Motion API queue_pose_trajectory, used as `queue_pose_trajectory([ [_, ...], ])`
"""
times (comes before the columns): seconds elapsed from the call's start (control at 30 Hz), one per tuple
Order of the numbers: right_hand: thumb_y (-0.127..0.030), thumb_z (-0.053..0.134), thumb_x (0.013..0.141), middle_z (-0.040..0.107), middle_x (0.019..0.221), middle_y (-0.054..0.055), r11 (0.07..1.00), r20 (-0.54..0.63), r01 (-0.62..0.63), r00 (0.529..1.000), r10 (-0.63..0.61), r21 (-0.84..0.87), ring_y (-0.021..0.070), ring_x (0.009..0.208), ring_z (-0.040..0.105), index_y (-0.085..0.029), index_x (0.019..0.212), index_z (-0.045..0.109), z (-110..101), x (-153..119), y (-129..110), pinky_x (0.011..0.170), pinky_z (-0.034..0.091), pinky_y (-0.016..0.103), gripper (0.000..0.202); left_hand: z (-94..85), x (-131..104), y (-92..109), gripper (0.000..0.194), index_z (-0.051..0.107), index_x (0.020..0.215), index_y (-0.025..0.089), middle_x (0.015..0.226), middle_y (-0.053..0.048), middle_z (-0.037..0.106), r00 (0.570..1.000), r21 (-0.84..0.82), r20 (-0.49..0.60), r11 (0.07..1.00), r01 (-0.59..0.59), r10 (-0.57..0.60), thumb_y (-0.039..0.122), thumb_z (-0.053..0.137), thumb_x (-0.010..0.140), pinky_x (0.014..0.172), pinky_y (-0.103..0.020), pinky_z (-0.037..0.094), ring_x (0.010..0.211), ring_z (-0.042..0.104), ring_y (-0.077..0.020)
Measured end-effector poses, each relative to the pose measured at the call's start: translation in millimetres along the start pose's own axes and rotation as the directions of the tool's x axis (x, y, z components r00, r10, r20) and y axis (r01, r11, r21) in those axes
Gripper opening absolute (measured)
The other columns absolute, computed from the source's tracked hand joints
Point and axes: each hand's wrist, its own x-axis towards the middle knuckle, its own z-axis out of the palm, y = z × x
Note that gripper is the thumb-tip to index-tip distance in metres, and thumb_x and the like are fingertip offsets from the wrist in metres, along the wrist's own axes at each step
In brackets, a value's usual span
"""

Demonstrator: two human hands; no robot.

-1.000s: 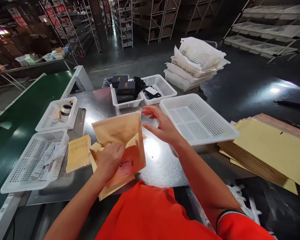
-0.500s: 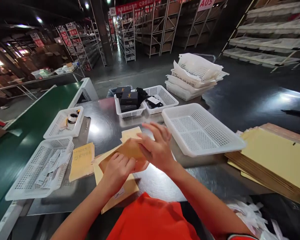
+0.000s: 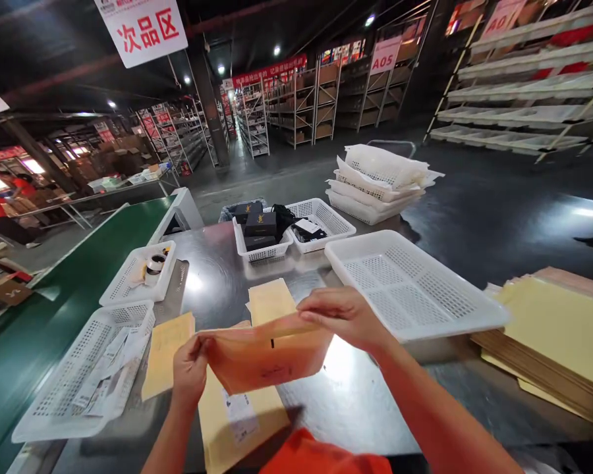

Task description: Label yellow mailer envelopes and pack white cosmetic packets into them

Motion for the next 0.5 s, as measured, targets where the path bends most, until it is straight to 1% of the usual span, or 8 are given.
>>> queue_pose_trajectory([
  [0.07,-0.027,0.059,0.090,0.067,0.073,0.002,0.979,-0.193,-0.060,0.981,0.022,-0.194,0.0146,0.064,0.060,-0.021,0.082,0.068,8.2,2.8,6.0,0.058,0.045,0.026,0.014,10.1,-3.8,10.2,0.038,0.072,0.083,0.018,0.073,-0.003,0.072,0.999,0.005,0.034,1.000,0.008,-0.009,0.049,0.051,0.089,0.062,-0.027,0.053,0.069,0.066,-0.0186],
  [0.13,-0.025,0.057,0.091,0.063,0.069,0.002,0.921,-0.345,-0.093,0.937,-0.047,-0.379,0.0147,0.064,0.056,-0.020,0.072,0.063,26.5,-1.8,3.2,0.059,0.041,0.028,0.020,25.8,-11.5,26.8,0.034,0.073,0.093,0.019,0.080,-0.003,0.075,0.999,0.072,0.037,0.997,-0.003,0.001,0.041,0.047,0.092,0.064,-0.026,0.053,0.072,0.068,-0.0182],
  [0.2,-0.029,0.055,0.092,0.057,0.062,0.001,0.898,-0.315,-0.058,0.945,-0.092,-0.436,0.0134,0.060,0.050,-0.020,0.062,0.055,52.4,-11.5,-9.2,0.056,0.036,0.027,0.031,42.5,-20.6,43.3,0.031,0.072,0.099,0.019,0.082,-0.003,0.076,0.998,0.159,0.030,0.985,-0.059,0.055,0.033,0.045,0.094,0.062,-0.024,0.053,0.072,0.069,-0.0174],
  [0.27,-0.040,0.051,0.094,0.054,0.060,0.000,0.935,-0.220,-0.026,0.974,-0.056,-0.353,0.0122,0.057,0.047,-0.020,0.062,0.050,80.0,-20.8,-26.0,0.053,0.032,0.027,0.038,56.1,-29.1,54.0,0.029,0.072,0.094,0.018,0.075,-0.004,0.075,0.977,0.217,0.037,0.953,-0.213,0.210,0.025,0.044,0.093,0.057,-0.023,0.052,0.066,0.069,-0.0163],
  [0.37,-0.043,0.039,0.099,0.055,0.063,0.000,0.972,-0.199,-0.113,0.977,0.072,-0.204,0.0118,0.058,0.048,-0.020,0.069,0.051,107.6,-25.5,-41.5,0.054,0.034,0.026,0.040,63.7,-38.2,55.8,0.028,0.071,0.086,0.017,0.067,-0.004,0.072,0.889,0.263,0.076,0.851,-0.455,0.452,0.017,0.043,0.091,0.054,-0.022,0.051,0.058,0.068,-0.0148],
  [0.4,-0.040,0.035,0.100,0.056,0.064,0.000,0.978,-0.192,-0.119,0.978,0.086,-0.169,0.0119,0.058,0.049,-0.020,0.071,0.051,109.7,-25.2,-40.5,0.055,0.035,0.026,0.039,61.6,-39.7,53.7,0.028,0.071,0.088,0.017,0.071,-0.005,0.074,0.878,0.281,0.083,0.835,-0.474,0.471,0.017,0.043,0.091,0.056,-0.022,0.052,0.062,0.069,-0.0151],
  [0.43,-0.037,0.032,0.101,0.056,0.064,0.000,0.985,-0.176,-0.109,0.981,0.084,-0.136,0.0120,0.058,0.049,-0.020,0.072,0.052,106.9,-25.0,-35.5,0.055,0.035,0.026,0.039,57.0,-40.1,51.1,0.028,0.071,0.092,0.017,0.075,-0.005,0.075,0.890,0.303,0.081,0.840,-0.450,0.448,0.019,0.043,0.092,0.059,-0.021,0.053,0.066,0.070,-0.0154],
  [0.5,-0.039,0.032,0.100,0.056,0.062,0.000,0.991,-0.163,-0.118,0.981,0.107,-0.061,0.0124,0.056,0.049,-0.021,0.072,0.053,85.5,-29.1,-13.9,0.054,0.036,0.026,0.039,41.2,-38.1,45.3,0.028,0.071,0.095,0.018,0.080,-0.005,0.076,0.950,0.344,0.034,0.889,-0.304,0.311,0.027,0.045,0.092,0.060,-0.022,0.053,0.071,0.071,-0.0167],
])
